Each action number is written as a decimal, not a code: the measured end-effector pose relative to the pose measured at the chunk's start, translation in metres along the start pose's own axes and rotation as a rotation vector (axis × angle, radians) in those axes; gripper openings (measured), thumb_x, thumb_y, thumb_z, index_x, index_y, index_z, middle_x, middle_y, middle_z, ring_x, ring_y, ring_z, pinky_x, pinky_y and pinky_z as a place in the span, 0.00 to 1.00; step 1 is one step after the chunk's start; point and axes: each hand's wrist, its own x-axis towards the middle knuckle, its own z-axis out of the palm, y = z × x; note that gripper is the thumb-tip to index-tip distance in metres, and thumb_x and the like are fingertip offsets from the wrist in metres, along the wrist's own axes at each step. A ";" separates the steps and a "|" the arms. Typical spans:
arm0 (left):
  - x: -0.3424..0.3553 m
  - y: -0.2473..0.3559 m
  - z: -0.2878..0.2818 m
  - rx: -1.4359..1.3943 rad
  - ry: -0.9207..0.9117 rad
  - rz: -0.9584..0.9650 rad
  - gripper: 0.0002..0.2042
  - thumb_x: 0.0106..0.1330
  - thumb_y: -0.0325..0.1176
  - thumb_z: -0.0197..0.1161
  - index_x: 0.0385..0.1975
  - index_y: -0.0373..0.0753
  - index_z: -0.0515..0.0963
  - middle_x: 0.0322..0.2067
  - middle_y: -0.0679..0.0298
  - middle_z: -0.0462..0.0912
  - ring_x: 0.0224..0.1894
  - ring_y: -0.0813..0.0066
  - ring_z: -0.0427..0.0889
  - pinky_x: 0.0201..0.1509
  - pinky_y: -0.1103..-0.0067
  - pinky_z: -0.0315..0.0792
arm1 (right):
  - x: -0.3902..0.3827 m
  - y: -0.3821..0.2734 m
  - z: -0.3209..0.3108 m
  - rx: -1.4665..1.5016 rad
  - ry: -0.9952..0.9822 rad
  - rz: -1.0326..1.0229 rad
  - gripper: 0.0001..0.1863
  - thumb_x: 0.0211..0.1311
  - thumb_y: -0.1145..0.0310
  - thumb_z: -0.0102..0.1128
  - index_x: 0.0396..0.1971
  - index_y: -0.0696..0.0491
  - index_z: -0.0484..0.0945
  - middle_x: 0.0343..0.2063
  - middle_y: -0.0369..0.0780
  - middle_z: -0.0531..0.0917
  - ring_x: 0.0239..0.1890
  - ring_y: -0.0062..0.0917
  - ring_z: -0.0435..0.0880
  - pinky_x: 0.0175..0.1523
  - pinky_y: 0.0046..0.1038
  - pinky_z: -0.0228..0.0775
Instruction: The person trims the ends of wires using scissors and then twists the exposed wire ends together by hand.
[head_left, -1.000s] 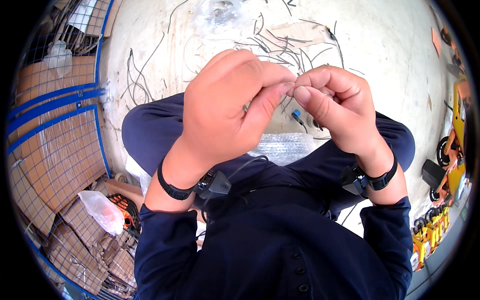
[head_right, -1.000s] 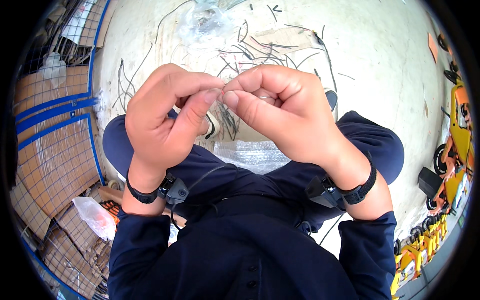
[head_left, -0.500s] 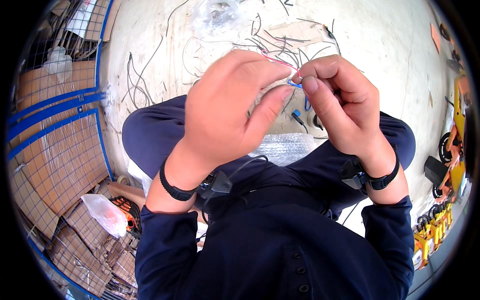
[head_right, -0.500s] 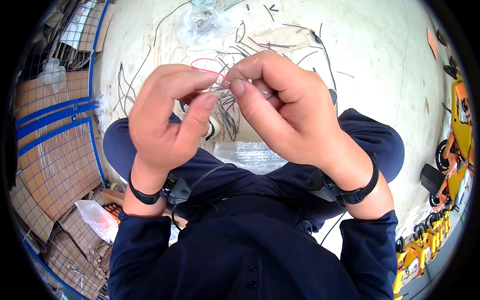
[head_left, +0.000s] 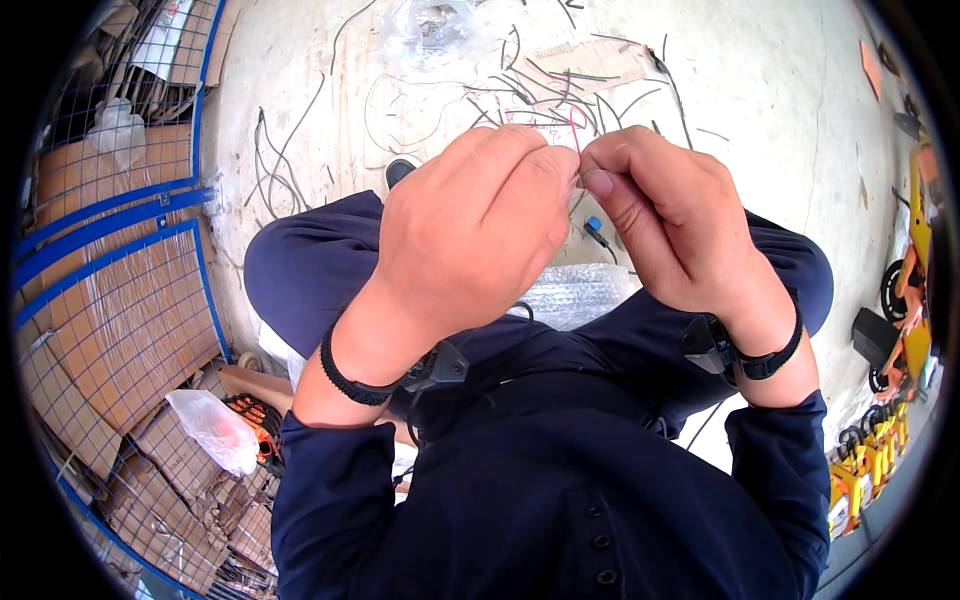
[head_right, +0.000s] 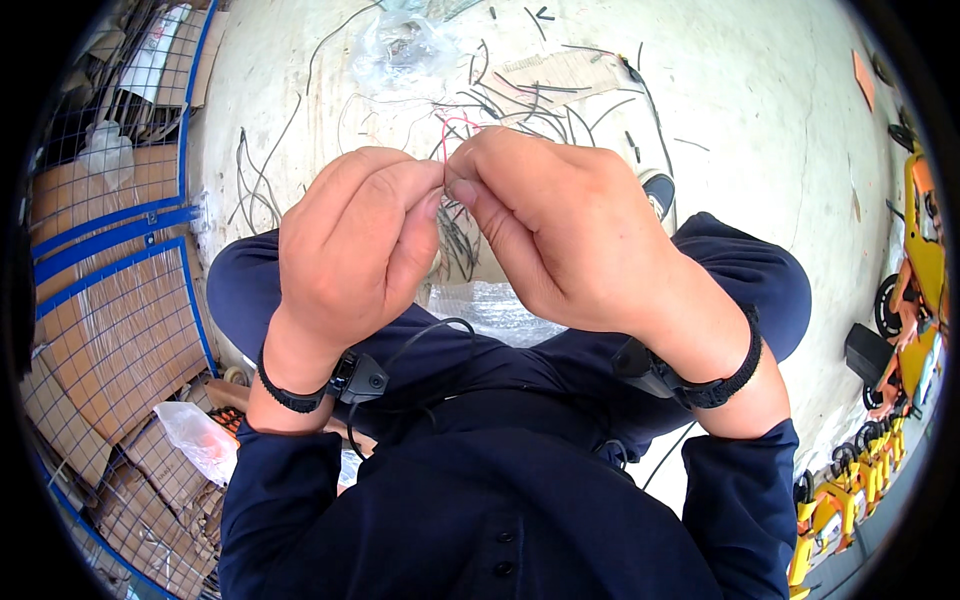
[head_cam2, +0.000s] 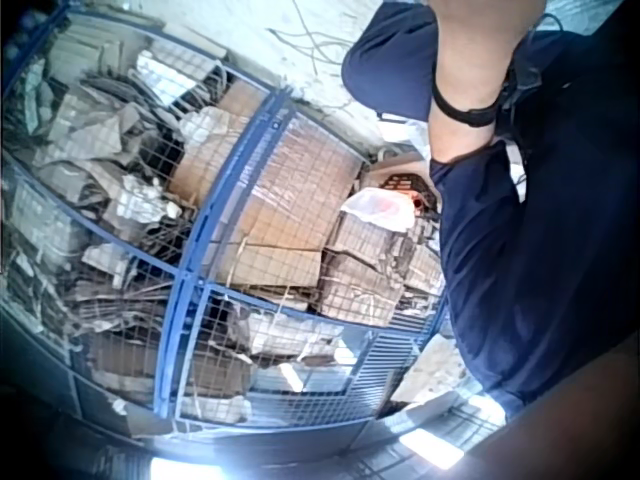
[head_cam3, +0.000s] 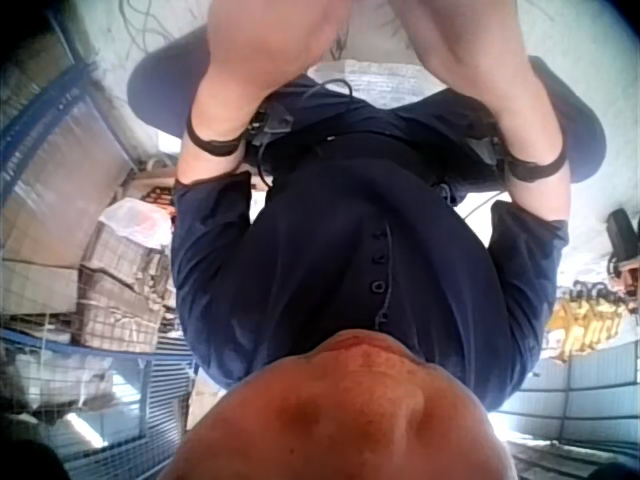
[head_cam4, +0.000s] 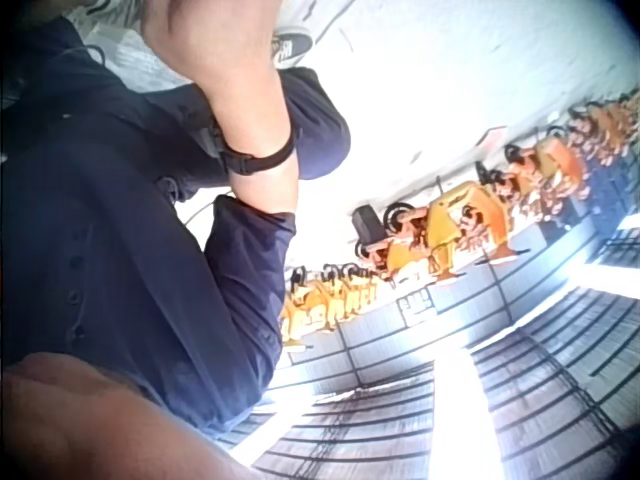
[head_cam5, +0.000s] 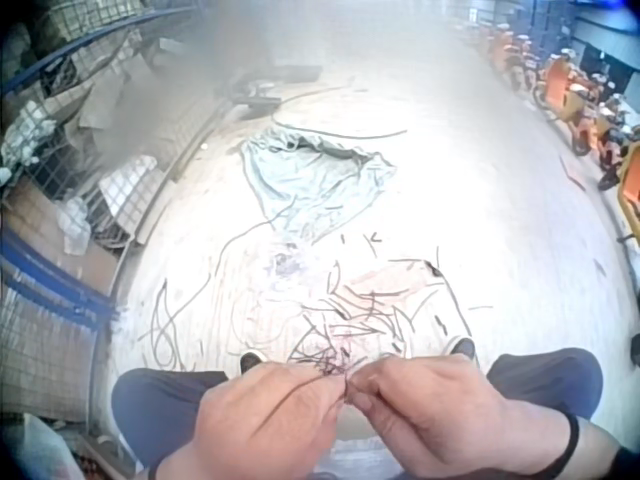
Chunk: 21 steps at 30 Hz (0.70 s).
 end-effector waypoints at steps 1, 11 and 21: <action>0.000 0.000 -0.001 -0.004 -0.004 0.002 0.09 0.50 0.20 0.63 0.32 0.34 0.78 0.27 0.58 0.79 0.28 0.61 0.79 0.31 0.74 0.74 | 0.000 0.000 0.000 0.009 -0.005 0.001 0.02 0.58 0.79 0.54 0.31 0.58 0.74 0.22 0.43 0.77 0.24 0.39 0.79 0.27 0.30 0.70; -0.002 -0.004 -0.002 -0.060 0.027 0.037 0.09 0.43 0.19 0.62 0.26 0.35 0.77 0.23 0.60 0.77 0.23 0.66 0.75 0.26 0.79 0.70 | -0.004 -0.002 -0.002 0.262 -0.091 0.159 0.03 0.62 0.77 0.52 0.33 0.58 0.75 0.22 0.42 0.77 0.22 0.32 0.77 0.29 0.26 0.69; 0.001 -0.004 -0.003 -0.235 0.022 0.004 0.04 0.51 0.22 0.61 0.27 0.33 0.76 0.24 0.58 0.77 0.24 0.66 0.76 0.27 0.78 0.71 | -0.002 -0.002 -0.005 0.451 -0.111 0.222 0.04 0.64 0.75 0.52 0.34 0.58 0.76 0.21 0.39 0.78 0.23 0.23 0.75 0.31 0.23 0.68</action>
